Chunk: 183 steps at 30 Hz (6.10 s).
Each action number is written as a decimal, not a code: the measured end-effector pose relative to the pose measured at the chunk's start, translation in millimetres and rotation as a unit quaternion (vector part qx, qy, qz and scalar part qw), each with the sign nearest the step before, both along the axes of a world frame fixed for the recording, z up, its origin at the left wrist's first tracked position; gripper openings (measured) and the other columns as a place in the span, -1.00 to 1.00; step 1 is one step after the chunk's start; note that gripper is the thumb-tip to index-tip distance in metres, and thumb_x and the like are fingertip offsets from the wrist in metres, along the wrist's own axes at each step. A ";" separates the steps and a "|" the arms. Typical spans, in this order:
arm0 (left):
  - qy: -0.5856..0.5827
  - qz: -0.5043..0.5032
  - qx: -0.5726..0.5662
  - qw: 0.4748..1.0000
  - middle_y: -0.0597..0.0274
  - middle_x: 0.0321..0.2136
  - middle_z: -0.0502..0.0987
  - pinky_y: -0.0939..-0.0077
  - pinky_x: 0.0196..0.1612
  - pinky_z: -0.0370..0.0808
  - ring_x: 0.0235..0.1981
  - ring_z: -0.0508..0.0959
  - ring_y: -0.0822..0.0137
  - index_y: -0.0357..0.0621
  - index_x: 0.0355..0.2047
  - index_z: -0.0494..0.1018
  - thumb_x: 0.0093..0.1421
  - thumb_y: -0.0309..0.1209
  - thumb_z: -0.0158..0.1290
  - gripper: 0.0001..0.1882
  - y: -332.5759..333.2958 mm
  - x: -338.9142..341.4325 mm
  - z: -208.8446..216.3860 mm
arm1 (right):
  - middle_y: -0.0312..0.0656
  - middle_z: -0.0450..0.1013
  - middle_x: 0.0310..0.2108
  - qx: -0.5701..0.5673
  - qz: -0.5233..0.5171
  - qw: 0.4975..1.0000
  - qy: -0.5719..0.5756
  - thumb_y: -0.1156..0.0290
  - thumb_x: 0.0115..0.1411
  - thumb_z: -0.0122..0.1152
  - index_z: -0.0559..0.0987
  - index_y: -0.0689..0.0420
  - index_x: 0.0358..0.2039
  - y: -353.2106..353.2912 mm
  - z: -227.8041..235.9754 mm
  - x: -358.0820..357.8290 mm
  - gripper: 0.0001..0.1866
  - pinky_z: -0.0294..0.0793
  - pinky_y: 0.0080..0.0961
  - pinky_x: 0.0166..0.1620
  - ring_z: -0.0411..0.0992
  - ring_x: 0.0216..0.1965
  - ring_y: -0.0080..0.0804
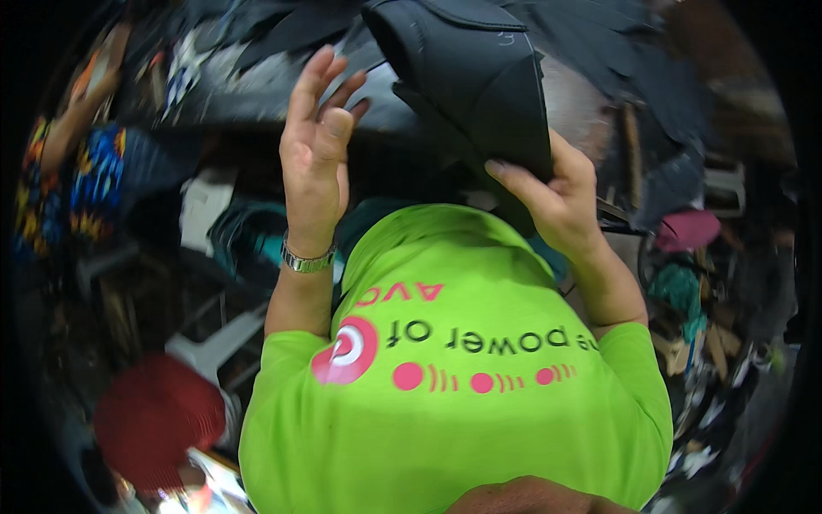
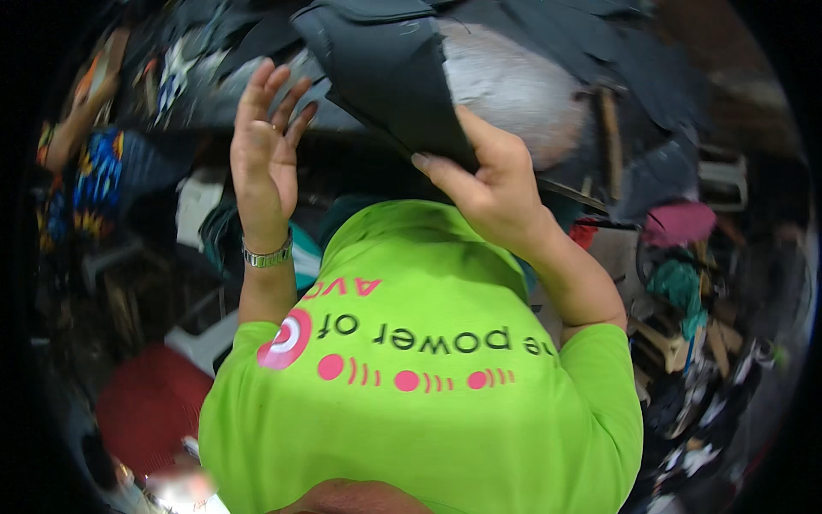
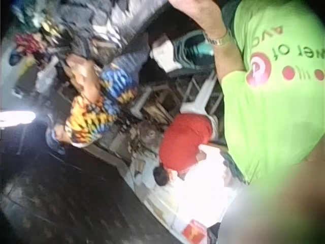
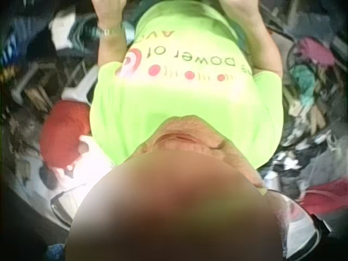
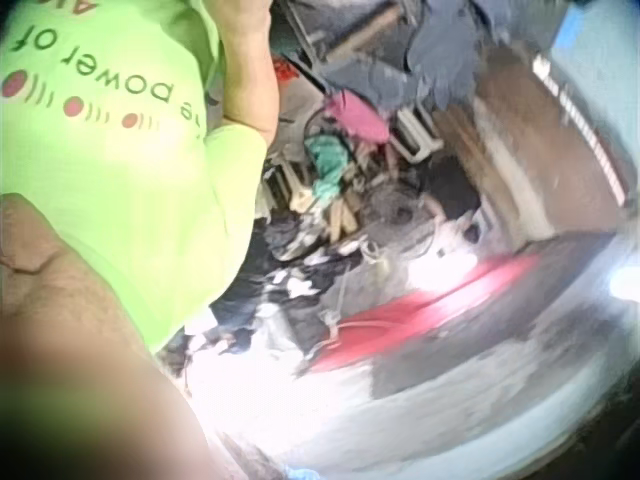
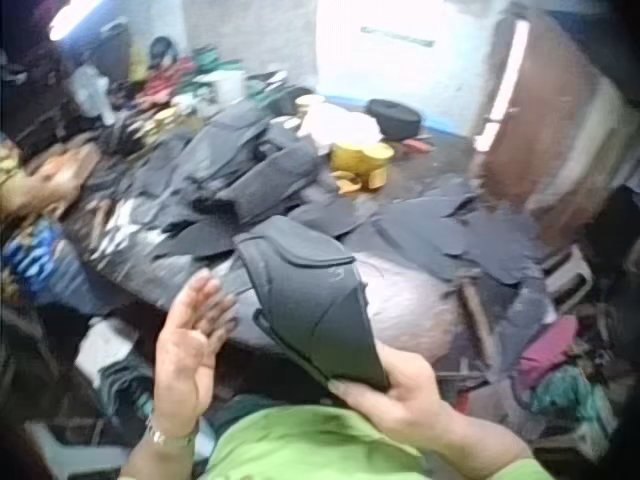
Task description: The person assembles a pair of black slipper uppers by hand, aligning and pressing the side panels together, then using a hammer to tap the seams and edges into shape. The person repeats this process for a second slipper, handling multiple black rubber pieces and occasionally setting them aside on the workbench.
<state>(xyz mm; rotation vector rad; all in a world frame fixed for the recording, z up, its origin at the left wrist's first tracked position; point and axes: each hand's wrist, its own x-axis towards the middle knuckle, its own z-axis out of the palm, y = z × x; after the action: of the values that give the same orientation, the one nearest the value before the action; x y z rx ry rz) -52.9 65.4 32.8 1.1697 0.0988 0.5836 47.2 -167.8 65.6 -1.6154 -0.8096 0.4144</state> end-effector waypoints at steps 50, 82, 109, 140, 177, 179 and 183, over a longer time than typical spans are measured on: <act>-0.053 0.275 -0.074 0.957 0.00 0.29 0.28 0.14 0.29 0.31 0.27 0.33 0.08 -0.18 0.34 0.23 0.27 -0.32 -0.10 -0.39 140.3 23.8 -55.8 | 0.11 0.57 -0.30 -0.044 -0.147 0.988 -0.024 0.49 0.17 0.28 0.49 0.30 0.01 63.7 -31.9 115.1 -0.61 0.60 -0.27 -0.25 0.61 -0.34 -0.16; 0.101 0.426 0.581 0.686 0.10 0.37 0.09 -0.34 0.38 -0.18 0.43 -0.05 -0.09 0.17 0.03 0.55 0.02 -0.09 0.37 -0.46 63.3 6.7 -75.0 | -0.01 0.57 -0.37 0.351 -0.116 0.882 0.292 0.47 0.26 0.11 0.59 0.42 -0.30 1.1 2.4 111.1 -0.78 0.61 -0.32 -0.17 0.56 -0.41 -0.26; -0.036 0.384 0.602 0.699 -0.06 0.23 0.26 -0.14 0.26 0.17 0.27 0.21 -0.10 0.00 -0.10 0.50 0.14 -0.22 0.31 -0.63 -9.6 -8.1 -44.3 | -0.07 0.64 -0.25 -0.265 -0.277 0.911 -0.155 0.08 0.12 0.41 0.68 0.19 -0.11 -72.1 -1.4 197.3 -0.53 0.55 -0.39 -0.10 0.61 -0.19 -0.31; -0.134 -0.163 0.624 0.752 0.29 -0.12 0.48 -0.03 0.43 0.02 0.04 0.48 0.27 0.09 -0.13 0.58 -0.13 -0.42 0.30 -0.55 -124.8 122.6 -9.5 | -0.23 0.62 -0.20 0.450 -0.202 0.845 0.208 0.43 0.26 0.26 0.60 0.09 -0.10 -183.2 27.3 195.3 -0.80 0.63 -0.19 -0.13 0.61 -0.22 -0.26; -0.013 -0.098 0.507 0.856 0.15 -0.20 0.63 0.23 0.07 0.45 -0.14 0.59 0.14 -0.22 -0.39 0.63 -0.06 -0.35 0.41 -0.73 -119.1 68.9 -22.5 | -0.11 0.58 -0.36 -0.247 0.067 0.966 -0.020 0.37 -0.14 0.58 0.57 0.35 -0.16 -104.6 -2.5 104.9 -0.46 0.51 -0.50 -0.18 0.50 -0.32 -0.50; 0.031 -0.110 0.461 0.880 0.16 -0.23 0.61 0.26 0.03 0.46 -0.14 0.57 0.12 -0.23 -0.39 0.62 -0.06 -0.39 0.38 -0.76 -121.5 64.6 -24.3 | -0.25 0.54 -0.39 -0.252 0.076 0.965 0.000 0.44 -0.11 0.58 0.56 0.32 -0.19 -103.8 -5.2 103.8 -0.52 0.47 -0.55 -0.18 0.42 -0.31 -0.62; 0.025 -0.112 0.476 0.872 0.15 -0.23 0.59 0.29 -0.03 0.47 -0.16 0.55 0.13 -0.26 -0.40 0.60 -0.07 -0.44 0.35 -0.77 -118.1 65.1 -26.2 | -0.18 0.54 -0.40 -0.263 0.069 0.962 -0.028 0.44 -0.11 0.57 0.56 0.33 -0.21 -100.0 -6.9 102.9 -0.53 0.48 -0.53 -0.21 0.43 -0.34 -0.60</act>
<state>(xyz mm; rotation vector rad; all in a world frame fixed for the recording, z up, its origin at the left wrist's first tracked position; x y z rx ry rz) 12.2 -52.7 6.6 2.1226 -0.3206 0.3848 150.1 -267.8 58.7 -2.0735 -0.9072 0.7332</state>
